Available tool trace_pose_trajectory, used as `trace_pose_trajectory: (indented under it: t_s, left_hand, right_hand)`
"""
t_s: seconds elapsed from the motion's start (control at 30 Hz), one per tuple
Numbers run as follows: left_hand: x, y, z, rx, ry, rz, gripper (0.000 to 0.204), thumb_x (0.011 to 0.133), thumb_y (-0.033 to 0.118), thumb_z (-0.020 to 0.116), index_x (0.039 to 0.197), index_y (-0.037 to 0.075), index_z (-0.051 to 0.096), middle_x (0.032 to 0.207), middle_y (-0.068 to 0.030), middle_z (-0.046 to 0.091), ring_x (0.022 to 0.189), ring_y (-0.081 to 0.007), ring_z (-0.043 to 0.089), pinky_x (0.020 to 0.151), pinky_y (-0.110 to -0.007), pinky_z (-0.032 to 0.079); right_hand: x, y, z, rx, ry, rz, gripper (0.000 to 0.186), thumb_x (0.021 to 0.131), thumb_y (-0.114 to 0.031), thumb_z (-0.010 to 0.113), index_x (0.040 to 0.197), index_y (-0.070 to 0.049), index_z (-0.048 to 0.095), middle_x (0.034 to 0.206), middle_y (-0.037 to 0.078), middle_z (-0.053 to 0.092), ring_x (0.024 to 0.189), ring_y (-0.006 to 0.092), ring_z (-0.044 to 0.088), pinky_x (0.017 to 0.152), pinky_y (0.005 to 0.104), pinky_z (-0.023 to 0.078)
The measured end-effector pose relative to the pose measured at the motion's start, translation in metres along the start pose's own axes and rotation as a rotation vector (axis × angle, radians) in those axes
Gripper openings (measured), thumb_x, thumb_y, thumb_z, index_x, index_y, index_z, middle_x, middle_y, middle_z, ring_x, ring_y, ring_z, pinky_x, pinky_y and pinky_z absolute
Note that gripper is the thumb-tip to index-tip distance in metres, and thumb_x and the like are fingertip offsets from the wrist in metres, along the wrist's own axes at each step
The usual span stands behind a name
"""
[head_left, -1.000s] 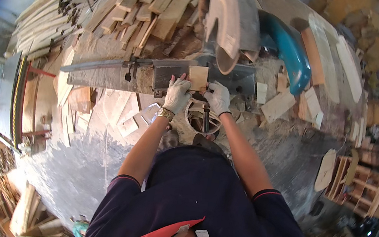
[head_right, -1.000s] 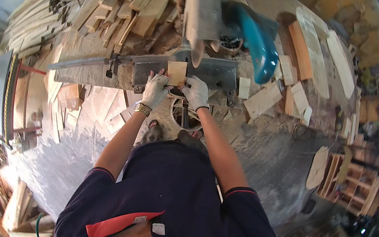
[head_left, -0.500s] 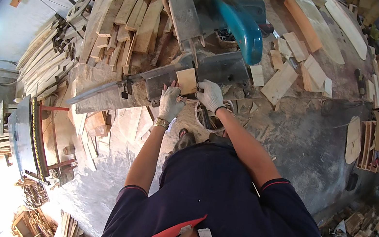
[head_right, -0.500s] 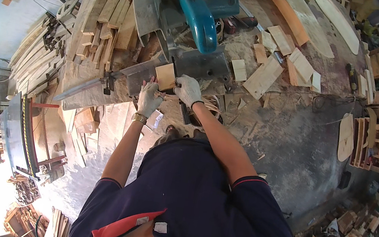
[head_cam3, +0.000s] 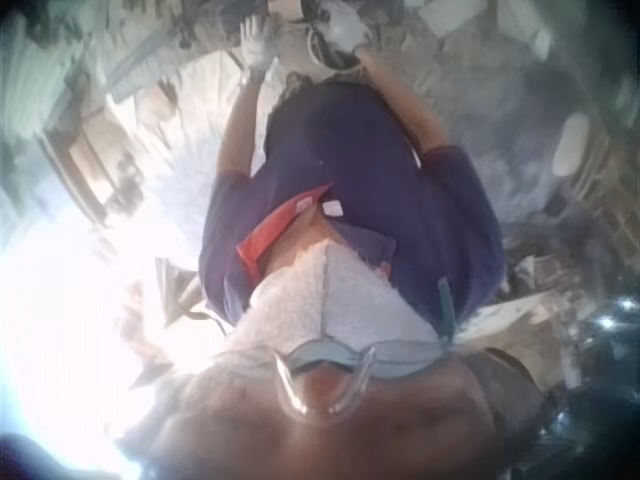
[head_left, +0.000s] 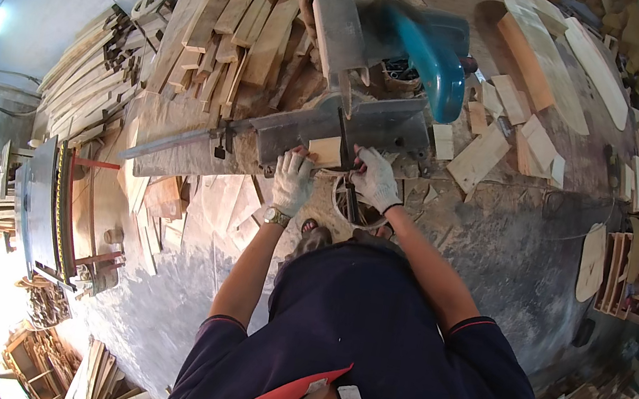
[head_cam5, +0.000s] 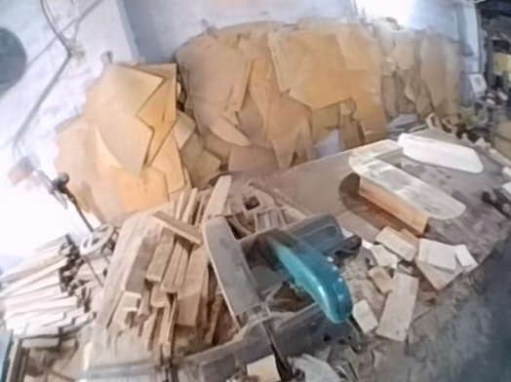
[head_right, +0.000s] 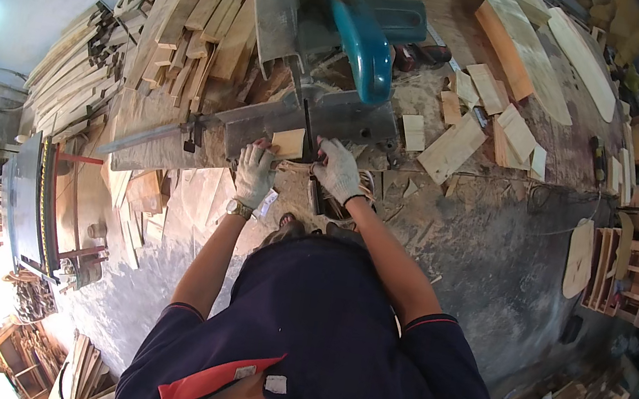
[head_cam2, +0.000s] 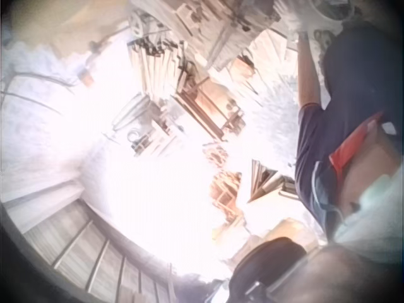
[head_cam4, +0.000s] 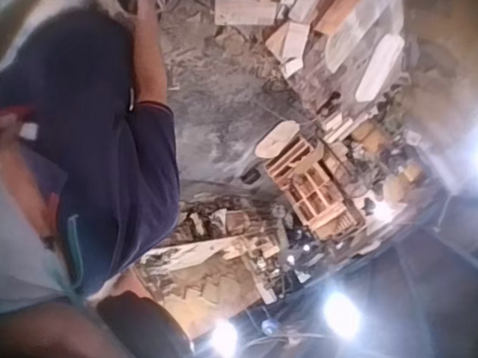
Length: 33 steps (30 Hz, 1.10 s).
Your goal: The person marks small wooden pieces with a pen, then uses a miter saw to cut them into smaller segments. They repeatedly position the wood, lower the saw blade, and remove the cut pieces, stacking them on the workbench.
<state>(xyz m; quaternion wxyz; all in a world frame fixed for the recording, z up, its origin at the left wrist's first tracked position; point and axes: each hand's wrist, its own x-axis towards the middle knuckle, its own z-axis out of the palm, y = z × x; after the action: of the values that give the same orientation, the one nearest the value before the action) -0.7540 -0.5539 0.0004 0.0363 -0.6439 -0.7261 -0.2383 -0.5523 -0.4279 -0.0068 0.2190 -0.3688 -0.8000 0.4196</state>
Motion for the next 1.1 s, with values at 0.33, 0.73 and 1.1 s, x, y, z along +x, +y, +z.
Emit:
trace_pose_trajectory:
  t_s: [0.33,0.73,1.1]
  left_hand:
    - [0.014,0.007,-0.008,-0.988,0.12,-0.687,0.036,0.104,0.029,0.061,0.111,-0.007,0.06,0.096,-0.0099,0.067,0.086,-0.0216,0.066,0.078,-0.031,0.052]
    - [-0.002,0.017,0.019,-1.47,0.132,-0.815,0.038,0.105,0.034,0.062,0.12,-0.001,0.064,0.107,-0.0072,0.07,0.092,-0.0143,0.069,0.085,-0.031,0.058]
    - [-0.002,0.024,0.035,-1.822,0.225,-1.005,0.037,0.103,0.031,0.065,0.124,0.0,0.06,0.113,-0.0107,0.069,0.101,-0.0239,0.071,0.09,-0.038,0.06]
  right_hand:
    - [0.017,-0.014,0.009,1.06,0.081,0.545,0.054,0.092,0.002,0.068,0.145,0.0,0.052,0.112,0.004,0.062,0.077,0.0118,0.059,0.074,0.0291,0.059]
    - [0.017,-0.029,0.017,0.417,0.122,0.401,0.023,0.092,-0.011,0.072,0.11,0.003,0.071,0.085,0.002,0.069,0.07,0.0094,0.062,0.062,0.0269,0.049]
    - [0.012,-0.044,0.008,0.698,0.006,0.561,0.025,0.1,-0.013,0.066,0.119,0.003,0.067,0.092,0.003,0.07,0.075,0.0084,0.064,0.062,0.0244,0.053]
